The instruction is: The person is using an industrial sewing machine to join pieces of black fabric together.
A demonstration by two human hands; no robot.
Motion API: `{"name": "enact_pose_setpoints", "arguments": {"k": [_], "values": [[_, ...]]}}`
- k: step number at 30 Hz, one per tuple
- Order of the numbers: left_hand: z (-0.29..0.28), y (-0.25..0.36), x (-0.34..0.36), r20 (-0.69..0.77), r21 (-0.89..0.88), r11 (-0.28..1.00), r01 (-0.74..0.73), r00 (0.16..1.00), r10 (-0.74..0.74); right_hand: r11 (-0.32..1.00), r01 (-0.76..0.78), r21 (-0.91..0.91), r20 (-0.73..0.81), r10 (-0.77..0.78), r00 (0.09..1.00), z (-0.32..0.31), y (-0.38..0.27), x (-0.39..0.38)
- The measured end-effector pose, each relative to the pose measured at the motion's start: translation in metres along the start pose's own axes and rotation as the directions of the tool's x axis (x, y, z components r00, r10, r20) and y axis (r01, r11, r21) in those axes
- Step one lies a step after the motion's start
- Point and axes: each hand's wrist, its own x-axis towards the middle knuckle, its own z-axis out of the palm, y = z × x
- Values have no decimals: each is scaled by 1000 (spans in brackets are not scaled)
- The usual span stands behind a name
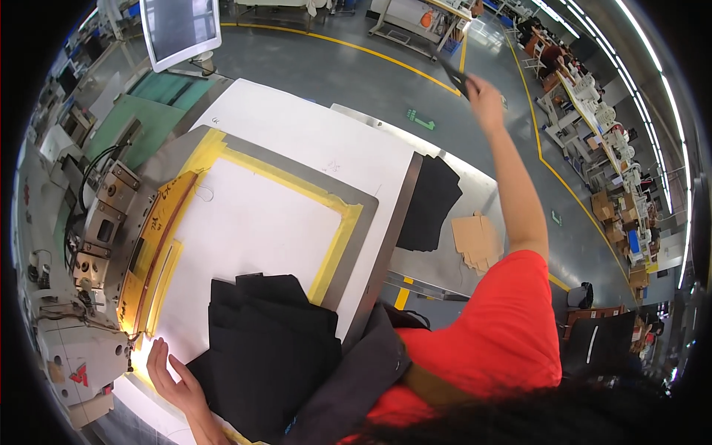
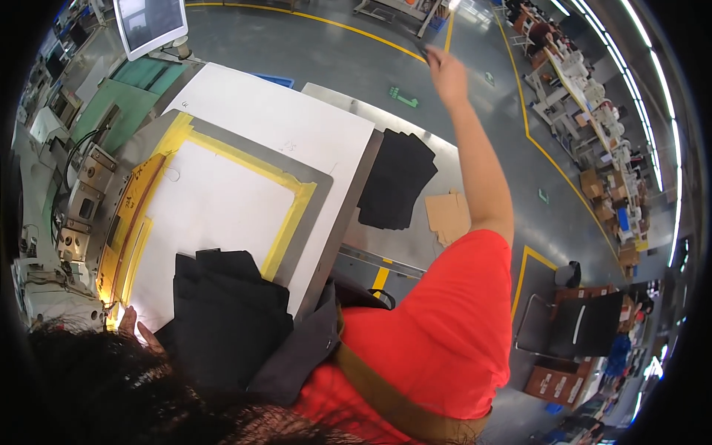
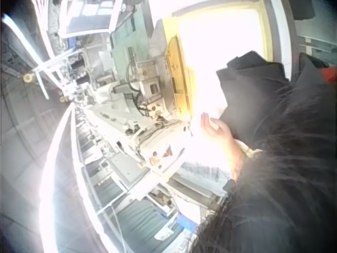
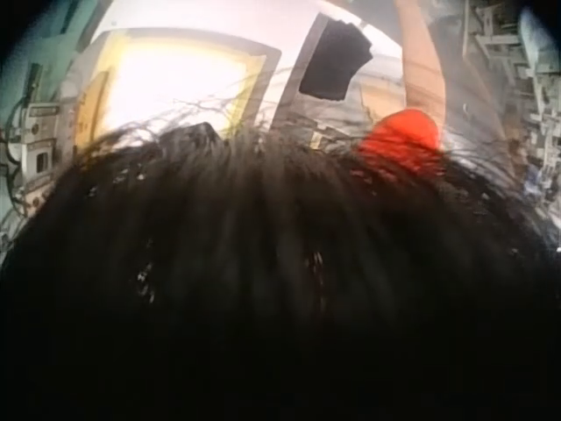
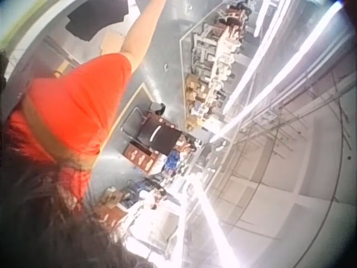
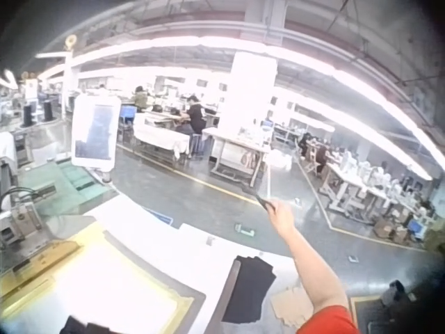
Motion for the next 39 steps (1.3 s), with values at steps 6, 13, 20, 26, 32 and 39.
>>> {"name": "enact_pose_setpoints", "arguments": {"k": [6,13,20,26,32,39], "values": [[-3,2,2,47,11,1000,-28,999,27,975,-201,92,381,151,912,61,22,-176],[3,6,11,64,21,998,66,996,-67,965,-218,145,803,14,596,61,-2,-288],[-5,12,15,52,-20,1000,-11,999,12,740,-324,589,299,173,938,59,-92,-100],[-45,51,14,196,-56,996,-70,977,80,388,64,920,229,-662,714,36,-308,-58],[-119,50,-78,-24,415,780,468,863,-505,-89,67,994,-104,-957,270,44,-471,-121],[-202,62,-186,-374,589,-22,808,248,-894,-161,16,987,-160,-962,222,47,-528,-137]]}}
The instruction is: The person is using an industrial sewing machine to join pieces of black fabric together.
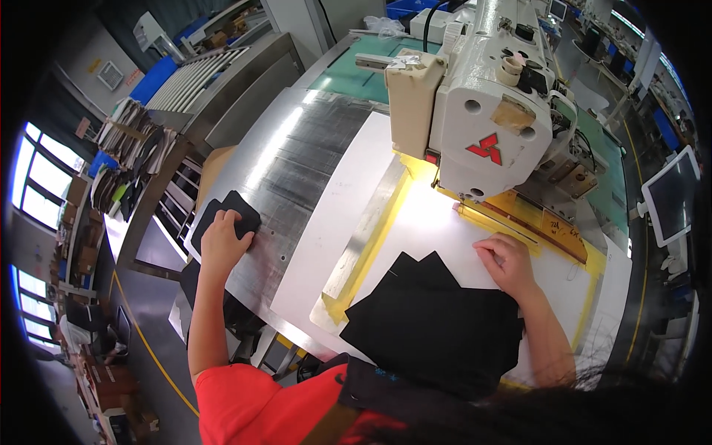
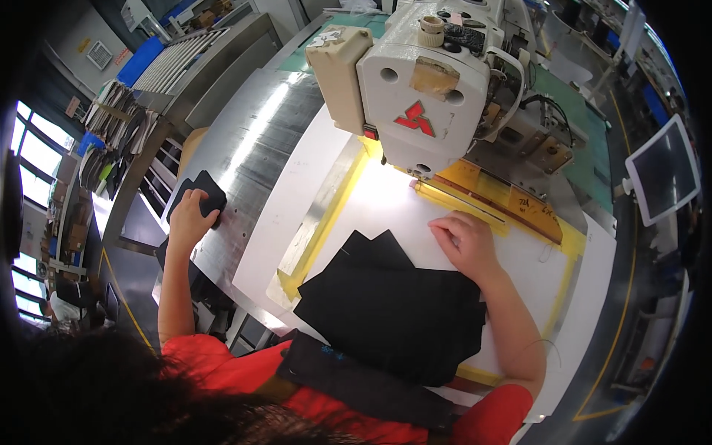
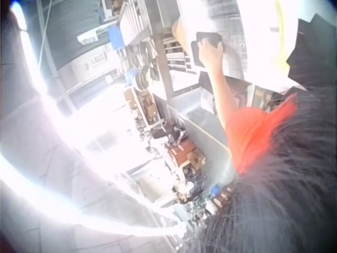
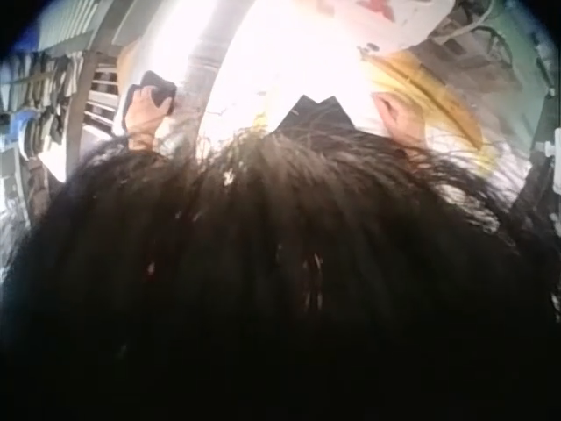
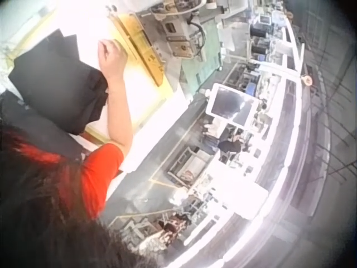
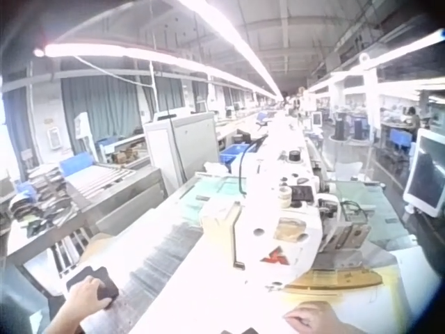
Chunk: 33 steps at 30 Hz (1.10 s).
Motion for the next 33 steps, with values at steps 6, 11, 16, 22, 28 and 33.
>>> {"name": "enact_pose_setpoints", "arguments": {"k": [6,11,16,22,28,33], "values": [[1,-4,8,24,-173,984,51,999,-48,1000,7,8,-42,-7,999,-1,2,-8],[-1,-28,22,280,-397,895,202,956,-92,1000,3,18,-43,-2,999,-1,-2,-8],[-2,-45,25,255,-456,856,245,957,-138,1000,-7,19,-35,7,999,-2,-4,-9],[-57,24,31,-200,-381,923,49,970,-134,1000,0,-6,-34,0,999,-1,-2,-7],[-32,153,44,280,-684,711,-164,841,463,999,-43,7,-18,43,999,-5,-1,-8],[29,205,67,313,-824,547,-149,685,658,999,-43,-7,-5,43,999,-2,-2,-8]]}}
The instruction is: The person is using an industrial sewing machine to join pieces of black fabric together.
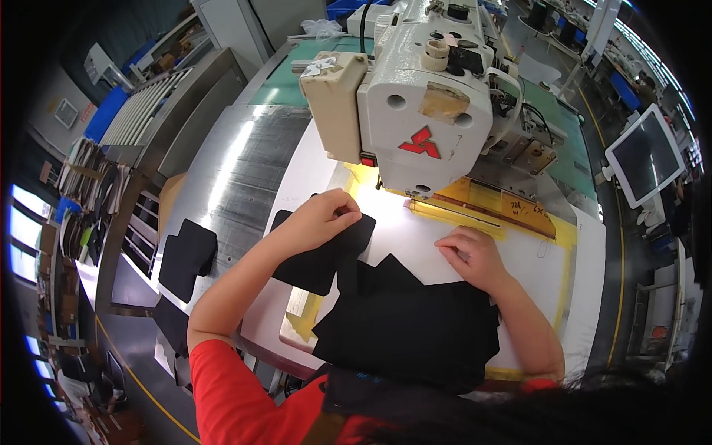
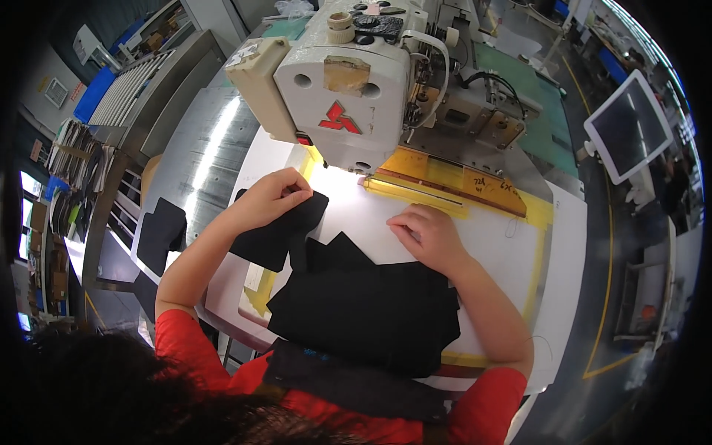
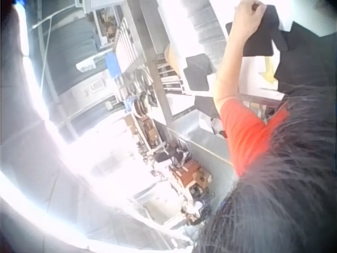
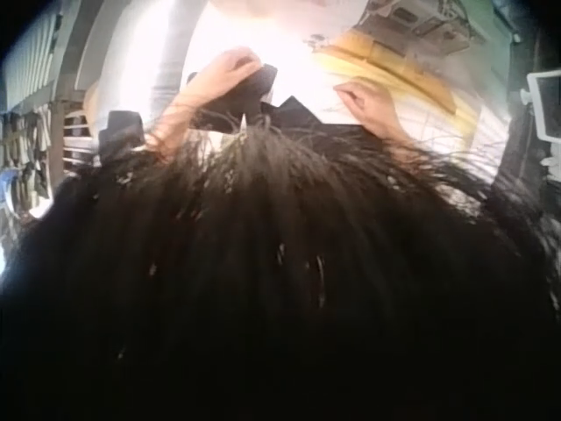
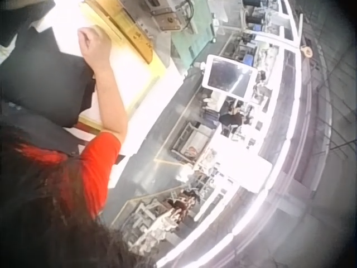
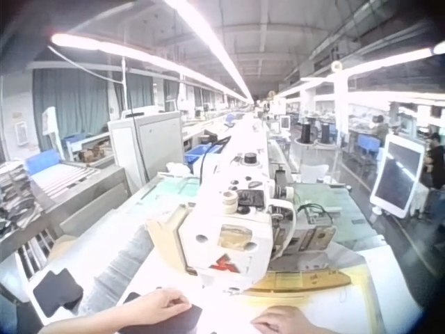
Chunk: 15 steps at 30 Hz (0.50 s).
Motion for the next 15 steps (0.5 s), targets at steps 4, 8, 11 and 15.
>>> {"name": "enact_pose_setpoints", "arguments": {"k": [4,8,11,15], "values": [[-13,2,20,-68,496,732,-467,820,569,983,131,-127,23,-129,991,2,1,-1],[-26,12,33,383,426,895,-128,922,-50,633,565,-528,151,-585,797,10,-18,33],[-25,-2,51,280,74,981,-181,948,153,507,665,-549,130,-733,667,50,-27,62],[-15,0,60,-35,378,915,-139,986,164,556,652,-515,300,-595,745,71,-12,71]]}}
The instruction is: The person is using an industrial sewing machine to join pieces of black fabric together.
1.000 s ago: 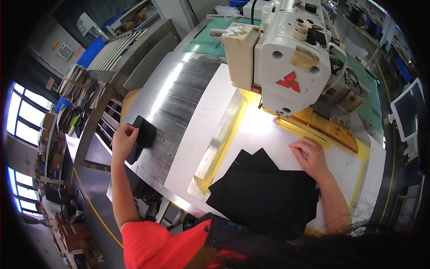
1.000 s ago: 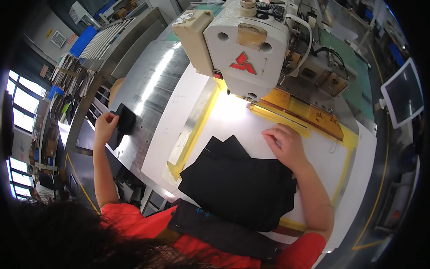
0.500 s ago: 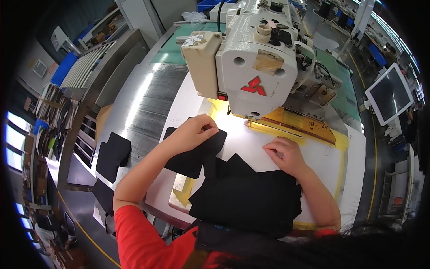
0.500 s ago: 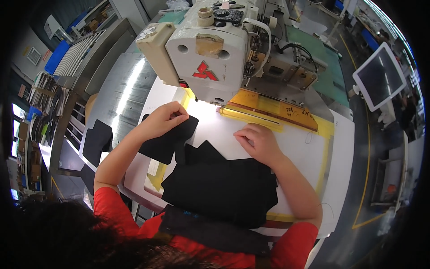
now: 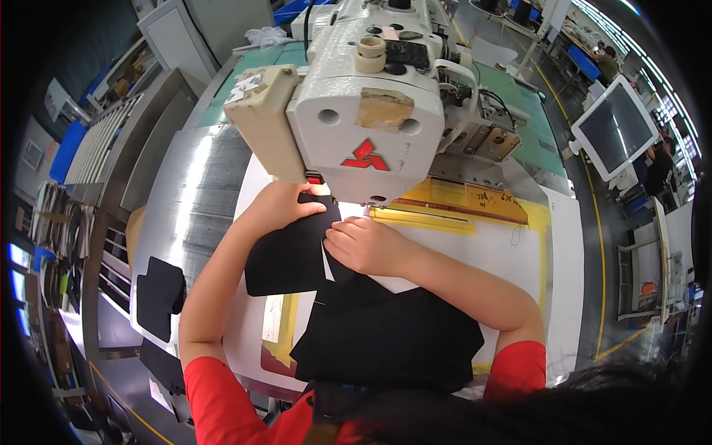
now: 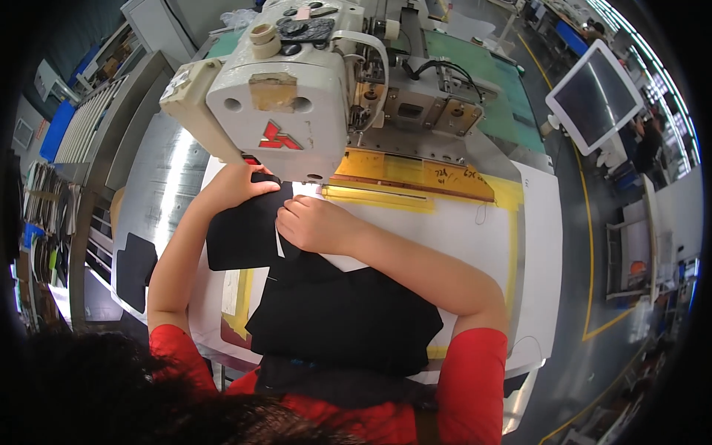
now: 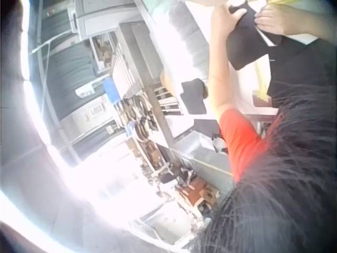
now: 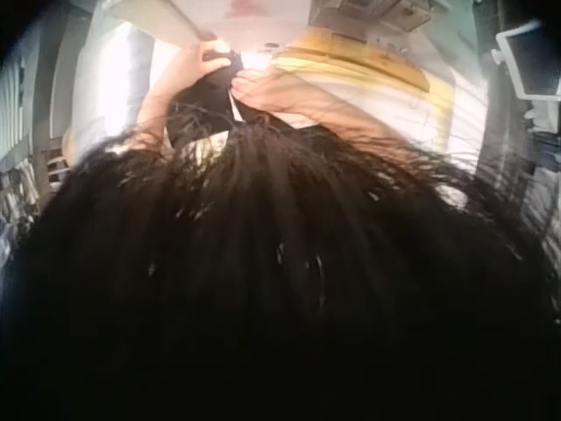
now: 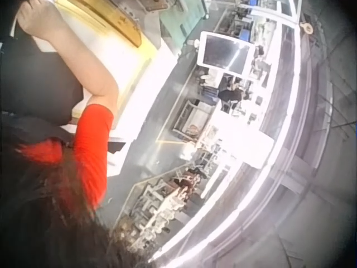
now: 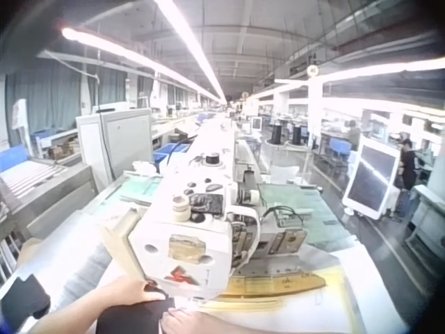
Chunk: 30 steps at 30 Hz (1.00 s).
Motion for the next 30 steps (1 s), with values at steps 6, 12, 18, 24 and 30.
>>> {"name": "enact_pose_setpoints", "arguments": {"k": [6,12,18,24,30], "values": [[14,8,-17,-406,214,974,-71,901,154,973,-217,-73,19,219,976,-16,14,-42],[50,58,-42,-61,60,867,-496,865,499,819,-498,-285,91,540,837,-73,20,-128],[86,88,-19,88,257,786,-562,824,560,705,-698,-126,22,705,709,-88,0,-131],[97,93,-7,63,396,820,-413,903,424,698,-716,18,93,712,696,-87,-20,-123],[97,92,-7,-21,317,825,-468,866,499,665,-747,14,145,738,659,-77,-12,-123]]}}
